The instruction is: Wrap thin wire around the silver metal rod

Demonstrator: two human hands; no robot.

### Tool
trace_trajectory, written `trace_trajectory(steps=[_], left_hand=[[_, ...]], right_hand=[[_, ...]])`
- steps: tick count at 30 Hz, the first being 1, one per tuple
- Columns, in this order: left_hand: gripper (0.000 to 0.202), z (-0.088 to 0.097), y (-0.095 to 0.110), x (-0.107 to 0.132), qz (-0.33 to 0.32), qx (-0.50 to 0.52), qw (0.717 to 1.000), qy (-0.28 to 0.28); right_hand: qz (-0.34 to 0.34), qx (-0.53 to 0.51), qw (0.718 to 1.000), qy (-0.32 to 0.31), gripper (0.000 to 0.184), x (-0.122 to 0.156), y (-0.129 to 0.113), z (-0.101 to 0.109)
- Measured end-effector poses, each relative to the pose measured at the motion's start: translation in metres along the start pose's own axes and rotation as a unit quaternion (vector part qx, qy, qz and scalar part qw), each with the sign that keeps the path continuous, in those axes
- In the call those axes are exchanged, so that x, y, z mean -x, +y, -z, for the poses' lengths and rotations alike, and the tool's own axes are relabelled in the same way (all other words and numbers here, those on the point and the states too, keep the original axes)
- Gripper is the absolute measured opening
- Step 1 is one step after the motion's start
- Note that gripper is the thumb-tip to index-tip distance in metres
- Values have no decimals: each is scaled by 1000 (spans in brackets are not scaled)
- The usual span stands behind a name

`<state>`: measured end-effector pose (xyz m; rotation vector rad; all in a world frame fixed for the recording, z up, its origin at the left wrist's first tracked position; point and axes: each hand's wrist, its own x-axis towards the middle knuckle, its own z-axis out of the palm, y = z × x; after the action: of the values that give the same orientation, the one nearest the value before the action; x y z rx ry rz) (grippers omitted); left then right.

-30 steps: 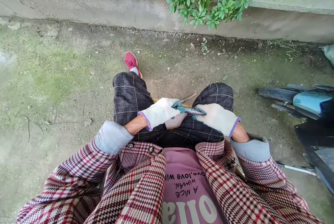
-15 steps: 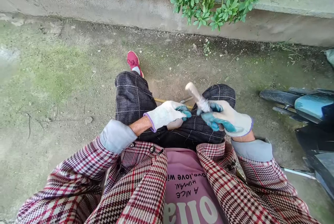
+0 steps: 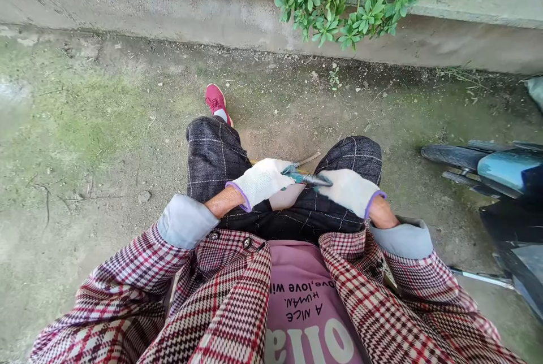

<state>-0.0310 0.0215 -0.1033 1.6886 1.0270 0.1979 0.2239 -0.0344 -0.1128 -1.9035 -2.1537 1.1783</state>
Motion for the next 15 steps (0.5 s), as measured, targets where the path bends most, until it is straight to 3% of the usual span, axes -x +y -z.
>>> trace_trajectory(steps=[3,5,8,10,12,15], left_hand=[[13,-10,3,-1,-1,93,995,-30],[14,-18,4,-3,7,166,985,-44],[17,-28,2,-8,21,228,972,-50],[17,-30,-3,-11,27,231,971,-46],[18,-27,-8,-13,35,226,973,-40],[12,-15,-12,-15,44,211,976,-36]], right_hand=[[-14,-10,998,63,18,-6,1,12],[-33,-128,989,69,26,-3,-3,20],[-62,-358,932,-1,39,8,-14,27],[-60,-438,896,-46,45,14,-23,32],[-37,-436,892,-116,46,16,-28,37],[30,-307,925,-223,39,16,-29,39]])
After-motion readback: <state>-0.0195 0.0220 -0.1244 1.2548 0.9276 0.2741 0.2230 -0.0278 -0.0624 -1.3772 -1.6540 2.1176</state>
